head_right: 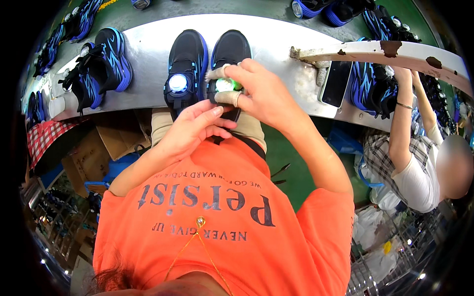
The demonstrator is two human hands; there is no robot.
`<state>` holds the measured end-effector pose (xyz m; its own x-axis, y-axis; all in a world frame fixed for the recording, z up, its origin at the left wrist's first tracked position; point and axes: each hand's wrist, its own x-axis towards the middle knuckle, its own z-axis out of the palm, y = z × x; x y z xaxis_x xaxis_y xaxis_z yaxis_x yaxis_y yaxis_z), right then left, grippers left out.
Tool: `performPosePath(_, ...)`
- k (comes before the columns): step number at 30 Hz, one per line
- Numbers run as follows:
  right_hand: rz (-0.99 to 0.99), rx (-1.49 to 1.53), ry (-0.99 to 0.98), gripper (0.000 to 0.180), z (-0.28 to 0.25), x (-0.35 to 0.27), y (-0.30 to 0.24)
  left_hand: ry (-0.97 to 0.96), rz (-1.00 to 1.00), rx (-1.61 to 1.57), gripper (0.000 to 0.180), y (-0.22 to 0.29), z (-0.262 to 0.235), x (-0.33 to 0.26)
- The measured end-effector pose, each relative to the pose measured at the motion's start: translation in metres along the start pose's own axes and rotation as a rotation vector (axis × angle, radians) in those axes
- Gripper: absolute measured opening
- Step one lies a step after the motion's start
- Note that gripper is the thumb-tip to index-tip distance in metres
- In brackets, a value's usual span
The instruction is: The person uses a small cloth-covered tool to wipe and clean the dial lacing mechanisms and circular logos on sneakers, handling each shoe individually before returning it to the work surface.
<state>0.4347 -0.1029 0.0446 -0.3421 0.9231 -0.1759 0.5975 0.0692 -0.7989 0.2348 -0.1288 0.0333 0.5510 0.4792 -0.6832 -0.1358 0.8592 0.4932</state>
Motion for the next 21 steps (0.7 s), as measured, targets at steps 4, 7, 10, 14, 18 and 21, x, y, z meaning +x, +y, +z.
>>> performPosePath(4, -0.123, 0.091, -0.047, 0.039, -0.003, 0.002, 0.011, 0.005, 0.048, -0.066, 0.029, -0.009, 0.006, 0.007)
performPosePath(7, -0.148, 0.163, -0.012, 0.035, 0.001, 0.002, 0.021, 0.040, 0.048, -0.056, 0.029, -0.006, 0.012, 0.006)
performPosePath(10, -0.057, 0.135, 0.062, 0.032, 0.012, -0.001, 0.017, 0.034, 0.064, -0.047, 0.029, -0.008, 0.009, 0.006)
performPosePath(14, -0.085, 0.134, 0.079, 0.031, 0.013, -0.002, 0.020, 0.022, 0.065, -0.053, 0.029, -0.009, 0.010, 0.005)
performPosePath(18, -0.091, 0.147, -0.010, 0.032, 0.001, 0.005, 0.013, 0.032, 0.049, -0.066, 0.028, -0.008, 0.008, 0.007)
performPosePath(21, -0.134, 0.068, -0.081, 0.033, -0.005, 0.007, 0.015, 0.025, 0.051, -0.064, 0.028, -0.008, 0.007, 0.006)
